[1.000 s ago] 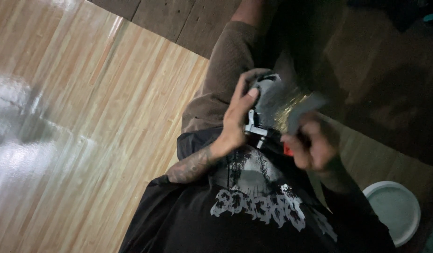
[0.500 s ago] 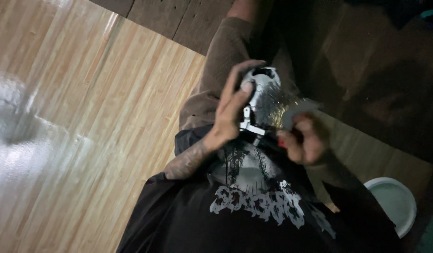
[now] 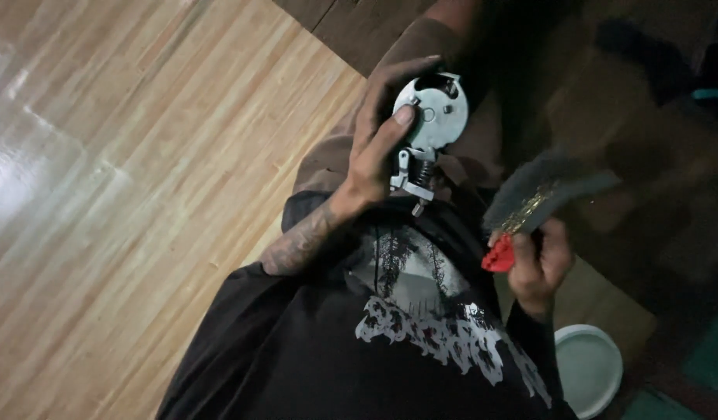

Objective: The person sits on the floor and uses a wire brush to scrub the exterior of a small electric motor held in their left hand. They rotate the motor to clean different sides and occasionally pause to inspect the surface.

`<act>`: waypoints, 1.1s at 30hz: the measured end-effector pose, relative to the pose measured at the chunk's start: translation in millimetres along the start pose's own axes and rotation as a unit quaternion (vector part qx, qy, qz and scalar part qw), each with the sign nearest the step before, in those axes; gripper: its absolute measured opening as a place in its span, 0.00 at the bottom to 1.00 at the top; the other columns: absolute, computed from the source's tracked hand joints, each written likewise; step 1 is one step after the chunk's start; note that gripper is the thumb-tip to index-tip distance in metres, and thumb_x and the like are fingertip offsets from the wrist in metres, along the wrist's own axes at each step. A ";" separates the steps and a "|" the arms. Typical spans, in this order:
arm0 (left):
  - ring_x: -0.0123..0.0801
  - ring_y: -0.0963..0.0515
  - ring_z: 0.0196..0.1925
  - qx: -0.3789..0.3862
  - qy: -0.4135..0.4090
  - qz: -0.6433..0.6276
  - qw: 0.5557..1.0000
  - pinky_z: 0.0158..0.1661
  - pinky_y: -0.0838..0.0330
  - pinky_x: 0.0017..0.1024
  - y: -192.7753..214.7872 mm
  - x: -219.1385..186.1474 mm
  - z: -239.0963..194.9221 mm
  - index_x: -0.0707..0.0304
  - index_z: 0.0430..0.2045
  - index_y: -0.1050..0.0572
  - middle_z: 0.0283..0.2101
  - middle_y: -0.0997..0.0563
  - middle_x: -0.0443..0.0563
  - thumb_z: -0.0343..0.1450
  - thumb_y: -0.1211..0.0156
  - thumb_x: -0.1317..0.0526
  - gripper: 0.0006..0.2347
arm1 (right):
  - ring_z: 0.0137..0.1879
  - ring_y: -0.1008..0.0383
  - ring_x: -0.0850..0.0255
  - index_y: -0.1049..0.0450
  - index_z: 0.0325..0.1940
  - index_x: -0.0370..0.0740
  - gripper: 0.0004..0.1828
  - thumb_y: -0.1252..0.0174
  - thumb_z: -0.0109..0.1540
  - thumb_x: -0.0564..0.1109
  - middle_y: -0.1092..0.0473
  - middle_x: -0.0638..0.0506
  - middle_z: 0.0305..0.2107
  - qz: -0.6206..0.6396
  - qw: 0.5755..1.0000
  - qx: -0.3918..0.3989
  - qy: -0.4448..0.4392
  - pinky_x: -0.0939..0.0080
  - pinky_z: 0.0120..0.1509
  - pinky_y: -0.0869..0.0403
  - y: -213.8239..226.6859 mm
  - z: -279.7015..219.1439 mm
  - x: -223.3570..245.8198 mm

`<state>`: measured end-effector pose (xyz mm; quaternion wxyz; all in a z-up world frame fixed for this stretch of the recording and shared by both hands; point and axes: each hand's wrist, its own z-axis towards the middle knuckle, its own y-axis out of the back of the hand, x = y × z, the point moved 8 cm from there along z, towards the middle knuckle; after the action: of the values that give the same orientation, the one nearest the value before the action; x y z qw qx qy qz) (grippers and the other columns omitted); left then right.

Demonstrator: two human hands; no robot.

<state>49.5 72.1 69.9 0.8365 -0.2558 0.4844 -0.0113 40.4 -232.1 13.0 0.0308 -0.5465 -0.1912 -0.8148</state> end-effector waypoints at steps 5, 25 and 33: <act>0.40 0.21 0.63 0.078 0.022 -0.014 0.997 0.64 0.24 0.36 -11.2 -2.8 -0.1 0.60 0.62 0.31 0.61 0.24 0.57 0.79 0.54 0.48 0.20 | 0.38 0.32 0.65 0.30 0.54 0.40 0.10 0.49 0.72 0.47 0.30 0.49 0.41 -0.147 0.977 0.076 0.133 0.68 0.45 0.30 -18.9 20.8 24.4; 0.44 0.22 0.56 0.043 0.093 -0.117 0.988 0.52 0.22 0.36 3.4 17.3 1.3 0.60 0.58 0.31 0.58 0.24 0.61 0.76 0.50 0.44 0.22 | 0.29 0.31 0.60 0.32 0.55 0.34 0.10 0.51 0.73 0.43 0.28 0.42 0.36 -0.303 0.914 0.169 0.210 0.64 0.27 0.33 -13.9 28.9 -17.3; 0.47 0.28 0.68 0.078 0.179 -0.114 0.974 0.69 0.34 0.39 13.1 66.8 -10.8 0.66 0.65 0.36 0.66 0.29 0.64 0.75 0.52 0.43 0.29 | 0.28 0.31 0.67 0.39 0.54 0.45 0.09 0.55 0.76 0.51 0.33 0.53 0.29 -0.033 0.999 0.006 0.001 0.70 0.30 0.26 13.0 43.8 -9.5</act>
<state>73.1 61.2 6.0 0.7468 -0.2374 0.5916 -0.1896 86.1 -230.5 22.5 0.0075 -0.5386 -0.2144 -0.8148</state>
